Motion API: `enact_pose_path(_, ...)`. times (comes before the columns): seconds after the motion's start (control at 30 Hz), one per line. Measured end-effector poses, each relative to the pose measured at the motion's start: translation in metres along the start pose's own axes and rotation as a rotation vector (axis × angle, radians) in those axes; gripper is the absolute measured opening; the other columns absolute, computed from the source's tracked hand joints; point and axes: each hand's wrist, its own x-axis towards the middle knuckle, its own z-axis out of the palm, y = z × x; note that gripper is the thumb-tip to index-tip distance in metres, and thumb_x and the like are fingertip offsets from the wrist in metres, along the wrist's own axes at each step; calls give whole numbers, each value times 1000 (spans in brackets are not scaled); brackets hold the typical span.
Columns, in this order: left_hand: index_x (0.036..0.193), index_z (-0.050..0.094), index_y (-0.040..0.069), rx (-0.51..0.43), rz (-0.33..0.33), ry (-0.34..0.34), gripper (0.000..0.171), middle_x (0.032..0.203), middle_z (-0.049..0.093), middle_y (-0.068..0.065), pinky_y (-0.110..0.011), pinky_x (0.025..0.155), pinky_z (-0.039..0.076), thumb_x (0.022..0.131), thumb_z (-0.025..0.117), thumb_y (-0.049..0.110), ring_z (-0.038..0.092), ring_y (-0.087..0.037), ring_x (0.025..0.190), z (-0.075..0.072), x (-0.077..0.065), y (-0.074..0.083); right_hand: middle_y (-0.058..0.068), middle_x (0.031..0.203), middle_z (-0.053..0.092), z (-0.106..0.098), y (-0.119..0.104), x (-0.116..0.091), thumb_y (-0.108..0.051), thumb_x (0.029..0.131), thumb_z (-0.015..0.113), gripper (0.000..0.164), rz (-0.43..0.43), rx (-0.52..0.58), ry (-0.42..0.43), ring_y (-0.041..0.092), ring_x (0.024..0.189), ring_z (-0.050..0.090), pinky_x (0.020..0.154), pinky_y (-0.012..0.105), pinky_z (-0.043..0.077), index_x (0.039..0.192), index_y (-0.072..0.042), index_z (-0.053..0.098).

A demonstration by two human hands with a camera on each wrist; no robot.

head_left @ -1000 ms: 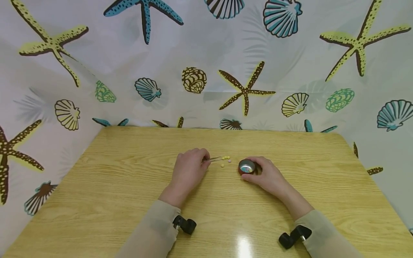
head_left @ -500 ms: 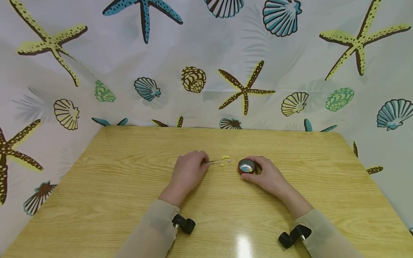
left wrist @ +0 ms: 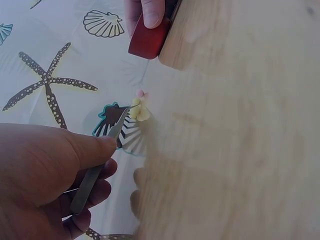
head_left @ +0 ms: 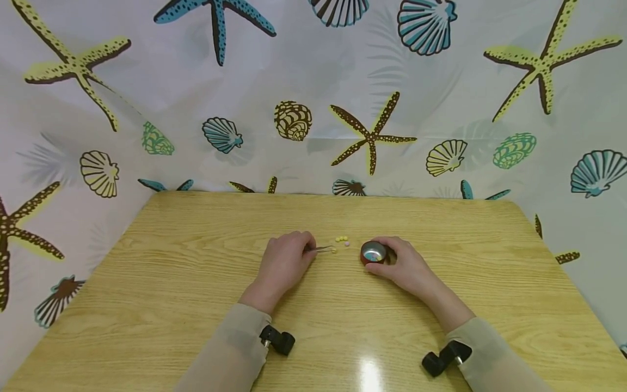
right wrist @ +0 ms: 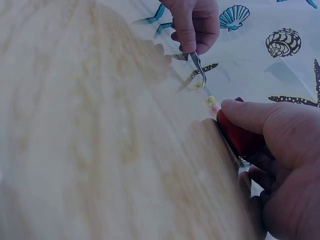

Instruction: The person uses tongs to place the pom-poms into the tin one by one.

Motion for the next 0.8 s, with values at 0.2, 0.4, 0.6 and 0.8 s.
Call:
enact_pose_path(0.2,107,78,15,-1,-6,-23,7,96,74,0,-52,87,53,104,81,20,69,-23,87,-1,0,-2,19,148,63,0,0,0,-29,98,88,64,-3,-7,1,42,142,53,120,61,39,152,-6,63)
enact_pose_path(0.4,107,78,16,-12,-15,-40,4,96,74,1,-52,88,52,105,80,19,68,-22,86,-2,0,-4,19,149,62,0,0,-1,-30,98,88,64,5,-1,-2,42,143,52,121,61,38,152,-7,62)
enact_pose_path(0.6,106,78,16,-7,-12,-39,4,95,74,2,-51,87,52,105,80,20,68,-21,85,-3,0,-3,19,149,62,0,0,-1,-31,99,88,64,4,-3,-1,42,143,52,120,62,38,152,-7,62)
enact_pose_path(0.8,107,78,15,-5,15,1,4,98,75,-1,-52,86,53,105,80,19,70,-23,86,-4,0,-2,19,149,62,0,1,-1,-31,98,88,64,8,-2,2,42,143,52,120,62,38,152,-7,63)
